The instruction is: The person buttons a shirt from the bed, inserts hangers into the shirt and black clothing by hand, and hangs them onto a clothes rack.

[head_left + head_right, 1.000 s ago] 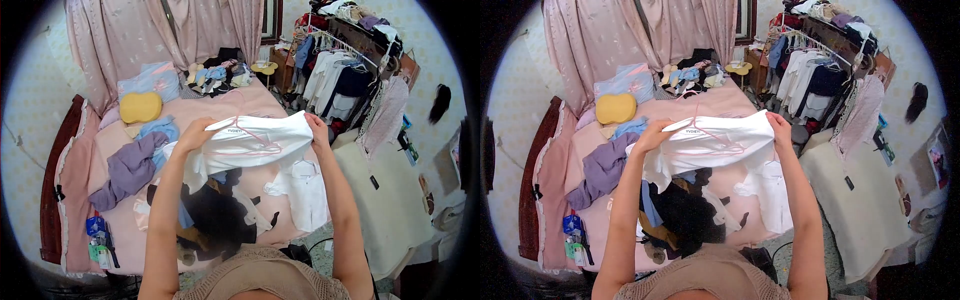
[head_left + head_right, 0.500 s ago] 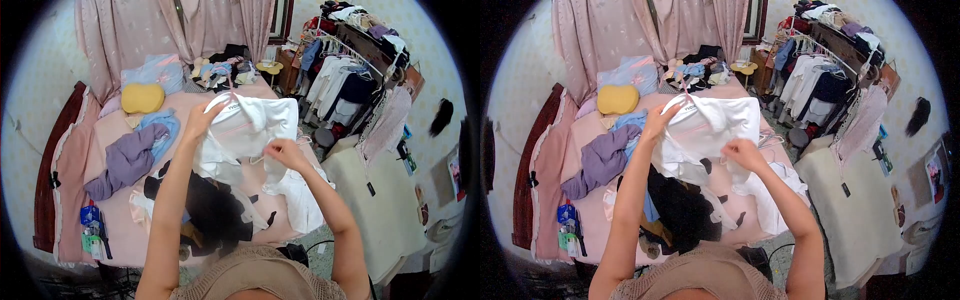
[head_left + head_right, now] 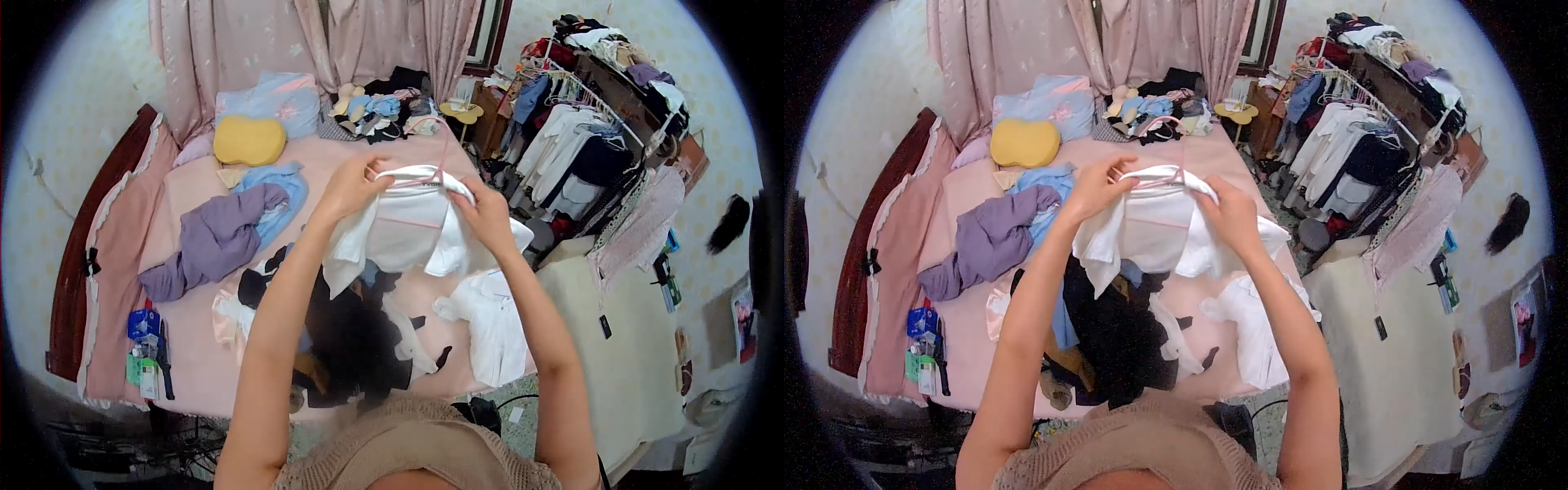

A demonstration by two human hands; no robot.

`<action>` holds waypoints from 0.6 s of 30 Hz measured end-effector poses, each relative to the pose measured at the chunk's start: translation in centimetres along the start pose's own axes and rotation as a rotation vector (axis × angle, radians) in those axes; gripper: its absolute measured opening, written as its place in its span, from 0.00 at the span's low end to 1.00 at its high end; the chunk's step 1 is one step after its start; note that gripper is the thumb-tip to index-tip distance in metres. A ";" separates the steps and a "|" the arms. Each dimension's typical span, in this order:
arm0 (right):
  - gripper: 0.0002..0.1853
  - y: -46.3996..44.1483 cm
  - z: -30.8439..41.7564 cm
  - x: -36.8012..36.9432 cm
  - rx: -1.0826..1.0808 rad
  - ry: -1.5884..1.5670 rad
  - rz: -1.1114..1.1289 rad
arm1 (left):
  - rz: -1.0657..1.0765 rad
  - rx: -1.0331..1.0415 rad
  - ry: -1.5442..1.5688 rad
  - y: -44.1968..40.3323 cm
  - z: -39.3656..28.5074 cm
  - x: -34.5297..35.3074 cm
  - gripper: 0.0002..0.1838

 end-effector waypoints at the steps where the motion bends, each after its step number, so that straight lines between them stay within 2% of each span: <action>1: 0.09 0.0 -0.5 0.2 -0.018 -0.041 -0.021 | -0.122 0.027 -0.183 0.2 0.0 -0.6 0.16; 2: 0.09 0.1 -0.4 0.3 -0.018 -0.047 -0.019 | -0.243 0.058 -0.368 0.4 -0.1 -1.1 0.16; 6: 0.12 0.2 -0.3 0.8 -0.010 -0.090 -0.008 | -0.243 0.036 -0.484 0.4 -0.1 -1.4 0.12; 8: 0.13 0.5 0.1 1.7 -0.127 -0.093 0.059 | 0.074 -0.370 0.282 0.5 1.2 -0.5 0.11; 9: 0.12 0.8 0.1 2.4 -0.089 -0.032 0.204 | 0.077 -0.372 0.283 0.2 1.4 -0.2 0.11; 10: 0.12 0.9 0.3 2.3 -0.086 -0.033 0.206 | 0.076 -0.308 0.378 -0.4 1.4 0.2 0.13; 12: 0.13 1.2 -0.1 2.8 0.060 -0.195 0.245 | 0.071 -0.243 0.473 -1.0 1.8 0.8 0.15; 13: 0.14 1.1 -0.8 2.8 0.064 -0.308 0.129 | 0.065 -0.138 0.220 -1.1 1.5 1.3 0.16; 14: 0.14 1.0 -1.1 2.5 0.063 -0.308 0.132 | 0.058 -0.033 -0.033 -1.2 1.2 1.9 0.18; 15: 0.14 0.7 -1.1 1.8 0.110 -0.346 0.111 | 0.175 -0.161 -0.002 -0.9 1.9 2.9 0.20; 16: 0.14 0.7 -1.2 1.4 0.158 -0.382 0.088 | 0.176 -0.160 -0.004 -0.6 2.1 3.6 0.20; 18: 0.14 0.8 -1.5 1.3 0.151 -0.369 0.088 | 0.116 -0.059 0.268 -0.2 1.7 4.1 0.21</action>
Point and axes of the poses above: each hand's wrist, its own y-axis away from the middle knuckle, its own x-axis out of the palm, z = x × y, the point moved 6 cm from there along -y, towards the middle knuckle, and after that the axes turned 12 degrees about -x, right-handed, at the moved point
